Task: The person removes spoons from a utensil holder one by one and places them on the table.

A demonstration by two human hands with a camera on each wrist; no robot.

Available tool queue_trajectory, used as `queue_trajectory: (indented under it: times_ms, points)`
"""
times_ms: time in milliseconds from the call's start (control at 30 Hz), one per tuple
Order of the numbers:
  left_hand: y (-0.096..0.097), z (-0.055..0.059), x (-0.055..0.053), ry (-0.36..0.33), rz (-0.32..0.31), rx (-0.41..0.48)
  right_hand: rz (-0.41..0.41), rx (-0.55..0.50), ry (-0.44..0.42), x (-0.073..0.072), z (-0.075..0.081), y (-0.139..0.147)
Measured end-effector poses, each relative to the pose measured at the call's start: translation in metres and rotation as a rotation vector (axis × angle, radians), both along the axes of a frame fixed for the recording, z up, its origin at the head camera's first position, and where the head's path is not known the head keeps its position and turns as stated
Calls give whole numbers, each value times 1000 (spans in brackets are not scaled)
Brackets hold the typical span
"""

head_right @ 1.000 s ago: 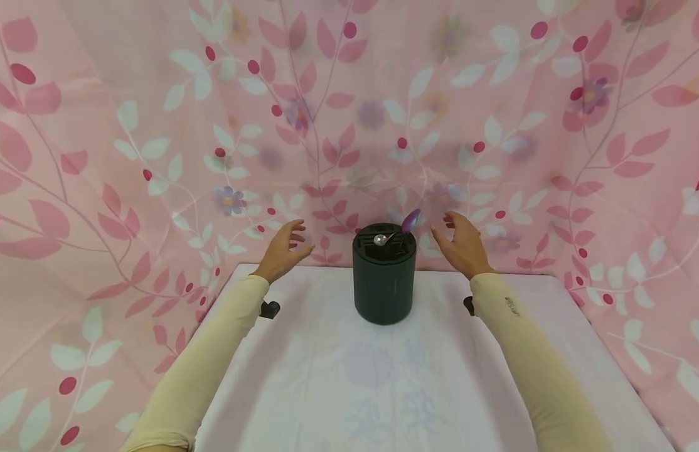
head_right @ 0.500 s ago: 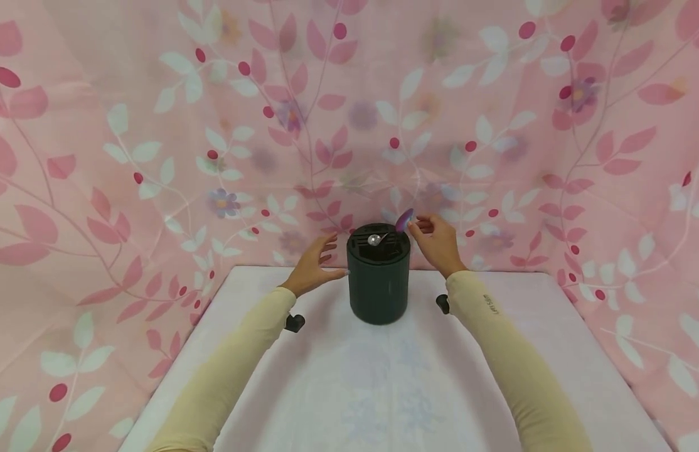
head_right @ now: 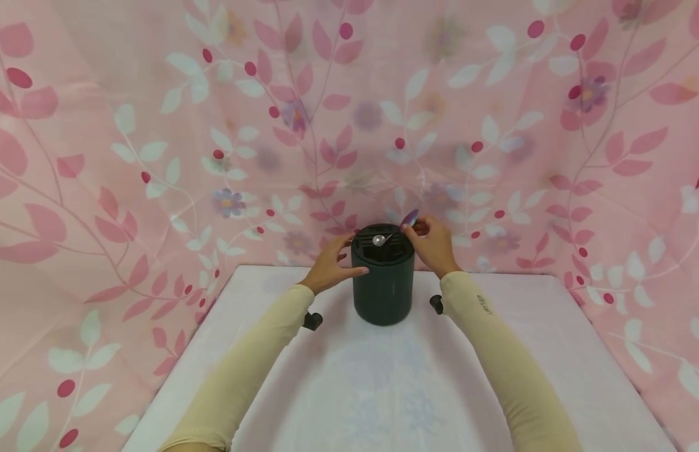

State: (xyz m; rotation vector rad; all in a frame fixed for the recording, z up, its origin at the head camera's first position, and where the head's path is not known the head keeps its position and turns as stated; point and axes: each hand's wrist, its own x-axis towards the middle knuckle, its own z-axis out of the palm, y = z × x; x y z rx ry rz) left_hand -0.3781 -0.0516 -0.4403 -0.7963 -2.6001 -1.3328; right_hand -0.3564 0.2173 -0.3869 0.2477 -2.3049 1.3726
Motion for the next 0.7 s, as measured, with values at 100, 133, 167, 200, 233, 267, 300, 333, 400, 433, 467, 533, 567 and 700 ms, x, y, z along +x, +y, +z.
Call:
queue_trajectory:
  times_ms: [100, 133, 167, 200, 233, 267, 300, 333, 400, 433, 467, 533, 567, 700]
  points:
    - [4, 1, 1, -2, -2, -8, -14, -10, 9, -1, -2, -1]
    - [5, 2, 1, 1, -4, 0, -12, -20, 11, -1, -3, -1]
    - [6, 2, 2, 2, -4, 11, -8, -33, 13, -2, -3, -2]
    - [6, 2, 2, 3, -5, 25, 2, -52, 14, -3, -3, -3]
    - [7, 2, 1, 1, -1, 35, 13, -70, 13, -4, -4, -4]
    - [7, 2, 1, 0, 3, 45, 30, -97, 10, -5, -4, -4]
    - [7, 2, 1, -2, 6, 56, 47, -117, 7, -6, -5, -4]
    - [7, 2, 1, -9, 9, 68, 67, -144, 1, -6, -5, -4]
    - [7, 1, 0, -17, 19, 77, 105, -192, -17, -4, -1, -5]
    - [8, 1, -1, -20, 24, 78, 117, -211, -27, 1, 4, -7]
    - [9, 2, -1, -22, 28, 78, 129, -232, -40, 4, 8, -8]
    - [11, 2, -2, -30, 34, 83, 145, -271, -66, 8, 13, -8]
    - [12, 2, -2, -31, 38, 84, 149, -288, -75, 9, 14, -8]
    - [14, 2, -2, -34, 47, 88, 140, -379, -87, -3, 4, -6]
